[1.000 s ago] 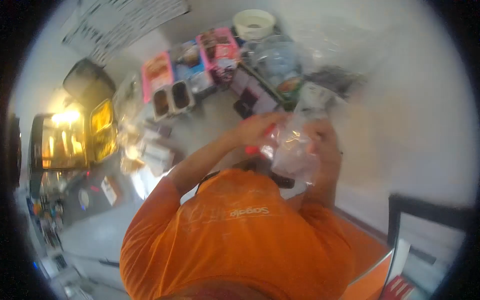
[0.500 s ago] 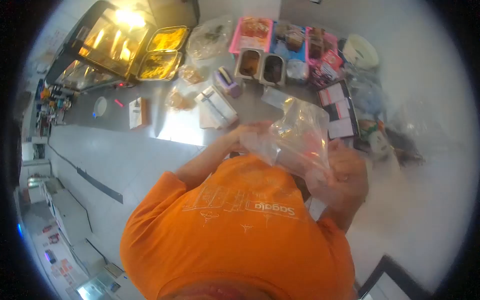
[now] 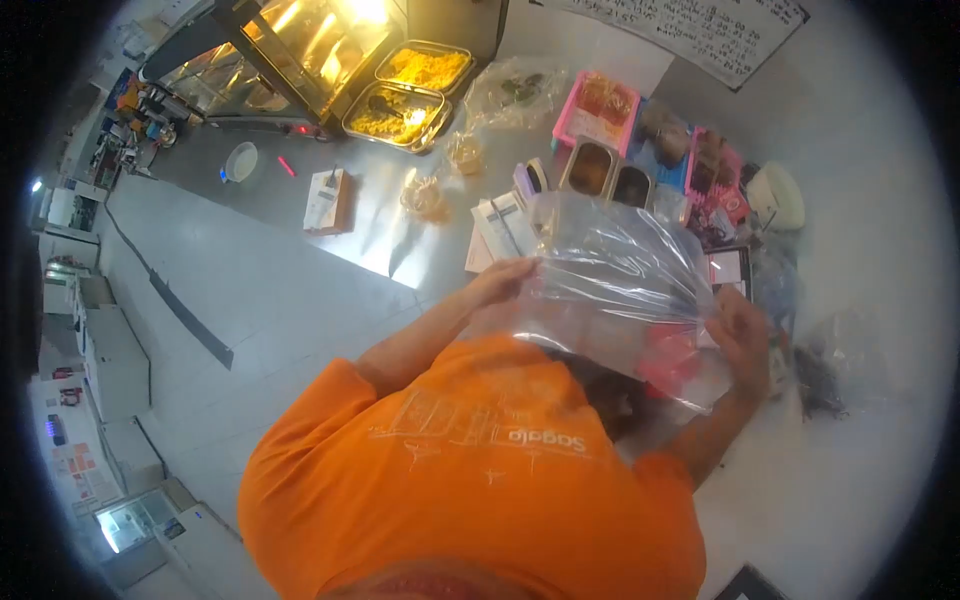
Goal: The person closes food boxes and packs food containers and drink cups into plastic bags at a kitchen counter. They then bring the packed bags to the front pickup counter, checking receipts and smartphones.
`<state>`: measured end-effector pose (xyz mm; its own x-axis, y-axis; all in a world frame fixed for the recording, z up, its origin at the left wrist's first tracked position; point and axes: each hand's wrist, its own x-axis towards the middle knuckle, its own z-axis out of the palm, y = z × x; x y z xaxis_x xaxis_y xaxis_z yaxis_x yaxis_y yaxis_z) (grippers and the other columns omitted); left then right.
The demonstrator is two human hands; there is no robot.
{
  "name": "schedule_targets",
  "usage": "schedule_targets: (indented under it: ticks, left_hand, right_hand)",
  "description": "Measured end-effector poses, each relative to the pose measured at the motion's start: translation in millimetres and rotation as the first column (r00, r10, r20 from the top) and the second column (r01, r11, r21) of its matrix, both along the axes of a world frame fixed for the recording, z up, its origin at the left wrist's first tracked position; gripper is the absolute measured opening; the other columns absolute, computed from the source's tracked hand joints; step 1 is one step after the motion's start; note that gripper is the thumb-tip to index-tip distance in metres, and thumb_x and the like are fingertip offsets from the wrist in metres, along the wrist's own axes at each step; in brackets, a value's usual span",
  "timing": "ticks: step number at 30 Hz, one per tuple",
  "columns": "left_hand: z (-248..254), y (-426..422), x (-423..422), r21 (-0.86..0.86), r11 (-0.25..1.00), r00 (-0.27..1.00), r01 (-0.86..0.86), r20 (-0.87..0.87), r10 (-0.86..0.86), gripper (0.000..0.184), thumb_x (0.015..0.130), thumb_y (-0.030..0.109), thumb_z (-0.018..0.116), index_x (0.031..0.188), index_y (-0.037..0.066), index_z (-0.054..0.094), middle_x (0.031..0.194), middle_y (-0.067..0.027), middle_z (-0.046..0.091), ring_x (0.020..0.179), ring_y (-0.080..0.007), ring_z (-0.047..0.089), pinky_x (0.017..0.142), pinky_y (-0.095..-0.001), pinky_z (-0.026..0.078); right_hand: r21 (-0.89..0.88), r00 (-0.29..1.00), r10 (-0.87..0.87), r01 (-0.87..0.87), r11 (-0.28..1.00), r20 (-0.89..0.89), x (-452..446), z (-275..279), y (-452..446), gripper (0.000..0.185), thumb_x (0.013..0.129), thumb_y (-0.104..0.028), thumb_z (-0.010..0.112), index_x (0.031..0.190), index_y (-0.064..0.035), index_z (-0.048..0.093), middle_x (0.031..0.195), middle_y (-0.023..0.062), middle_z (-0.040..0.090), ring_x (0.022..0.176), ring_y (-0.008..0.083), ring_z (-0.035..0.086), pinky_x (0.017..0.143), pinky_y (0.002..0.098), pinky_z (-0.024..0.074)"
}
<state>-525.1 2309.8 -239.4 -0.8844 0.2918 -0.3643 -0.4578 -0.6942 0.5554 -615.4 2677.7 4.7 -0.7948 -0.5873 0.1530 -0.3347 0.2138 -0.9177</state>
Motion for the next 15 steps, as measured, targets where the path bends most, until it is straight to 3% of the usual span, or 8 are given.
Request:
schedule_targets:
  ticks: [1, 4, 6, 7, 10, 11, 13, 15]
  left_hand:
    - [12.3, -3.5, 2.2, -0.034, 0.999, 1.000, 0.005, -0.011, -0.005, 0.032, 0.089, 0.019, 0.071, 0.115, 0.004, 0.060, 0.105, -0.0041, 0.067, 0.097, -0.0131, 0.063, 0.081, -0.0292, 0.055]
    - [44.6, 0.4, 23.0, -0.157, 0.987, 0.999, 0.019, 0.031, -0.015, 0.029, 0.091, 0.018, 0.069, 0.115, 0.004, 0.062, 0.105, -0.0031, 0.067, 0.100, -0.0131, 0.062, 0.080, -0.0277, 0.054]
    - [40.8, 6.2, 25.1, -0.291, 0.956, 0.993, 0.025, 0.119, 0.010, 0.025, 0.092, 0.016, 0.067, 0.114, 0.005, 0.063, 0.107, -0.0036, 0.067, 0.102, -0.0138, 0.062, 0.079, -0.0269, 0.054]
    - [41.2, 13.4, 26.3, -0.269, 0.963, 0.998, 0.022, 0.060, -0.006, 0.024, 0.092, 0.016, 0.067, 0.113, 0.004, 0.064, 0.106, -0.0039, 0.067, 0.100, -0.0142, 0.063, 0.078, -0.0270, 0.054]
    - [55.6, 34.1, 16.3, -0.262, 0.964, 0.995, 0.044, -0.080, -0.067, 0.022, 0.090, 0.012, 0.068, 0.109, 0.003, 0.065, 0.104, -0.0065, 0.069, 0.096, -0.0159, 0.065, 0.080, -0.0284, 0.054]
    - [62.7, 43.1, 11.8, -0.268, 0.958, 0.989, 0.098, -0.080, -0.124, 0.022, 0.088, 0.010, 0.069, 0.108, 0.001, 0.066, 0.104, -0.0084, 0.070, 0.094, -0.0167, 0.066, 0.083, -0.0296, 0.053]
    - [46.6, 63.7, 1.4, -0.409, 0.912, 0.927, 0.021, -0.333, -0.171, 0.021, 0.086, 0.006, 0.068, 0.106, 0.000, 0.065, 0.102, -0.0076, 0.069, 0.093, -0.0143, 0.064, 0.080, -0.0288, 0.052]
    - [44.9, 84.6, -3.0, -0.528, 0.826, 0.862, -0.196, -0.495, -0.112, 0.019, 0.083, 0.008, 0.070, 0.099, 0.001, 0.064, 0.086, -0.0047, 0.065, 0.081, -0.0126, 0.061, 0.070, -0.0295, 0.051]
  right_hand:
    - [0.080, 0.995, -0.098, 0.096, 0.992, 0.028, -5.5, -13.5, 4.0, 0.030, 0.072, 0.001, 0.066, 0.068, -0.0099, 0.039, 0.072, 0.0004, 0.047, 0.064, 0.0158, 0.043, 0.060, 0.0329, 0.0370]
    - [0.365, 0.954, -0.222, 0.137, 0.921, 0.201, -4.0, -47.5, 12.4, 0.027, 0.073, -0.003, 0.072, 0.075, -0.0067, 0.045, 0.076, 0.0032, 0.054, 0.071, 0.0154, 0.054, 0.066, 0.0319, 0.0459]
    - [0.589, 0.961, -0.275, 0.199, 0.783, 0.041, 10.2, -67.4, 10.4, 0.027, 0.076, -0.011, 0.075, 0.082, -0.0061, 0.050, 0.081, 0.0027, 0.056, 0.077, 0.0154, 0.055, 0.069, 0.0318, 0.0456]
    - [0.677, 0.960, -0.277, 0.232, 0.698, -0.043, 17.2, -76.9, 6.3, 0.028, 0.077, -0.015, 0.077, 0.085, -0.0058, 0.052, 0.083, 0.0024, 0.056, 0.080, 0.0153, 0.055, 0.071, 0.0318, 0.0455]
    - [0.598, 0.968, -0.193, 0.251, 0.761, -0.160, 26.2, -116.6, -24.4, 0.026, 0.083, -0.020, 0.075, 0.092, -0.0013, 0.059, 0.089, 0.0046, 0.064, 0.084, 0.0137, 0.059, 0.073, 0.0312, 0.0481]
    - [0.490, 0.977, -0.211, 0.178, 0.854, 0.014, 29.2, -140.4, -36.6, 0.025, 0.085, -0.020, 0.074, 0.093, -0.0001, 0.061, 0.087, 0.0048, 0.064, 0.081, 0.0131, 0.059, 0.072, 0.0301, 0.0481]
    - [0.235, 0.920, -0.149, 0.064, 0.970, 0.363, 30.1, -180.7, -56.2, 0.025, 0.089, -0.021, 0.071, 0.093, 0.0024, 0.063, 0.083, 0.0052, 0.065, 0.076, 0.0120, 0.060, 0.070, 0.0280, 0.0482]
    - [0.188, 0.935, -0.125, 0.064, 0.980, 0.331, 37.4, -169.7, -82.2, 0.023, 0.091, -0.019, 0.069, 0.092, 0.0031, 0.065, 0.078, 0.0063, 0.065, 0.071, 0.0120, 0.060, 0.069, 0.0278, 0.0487]
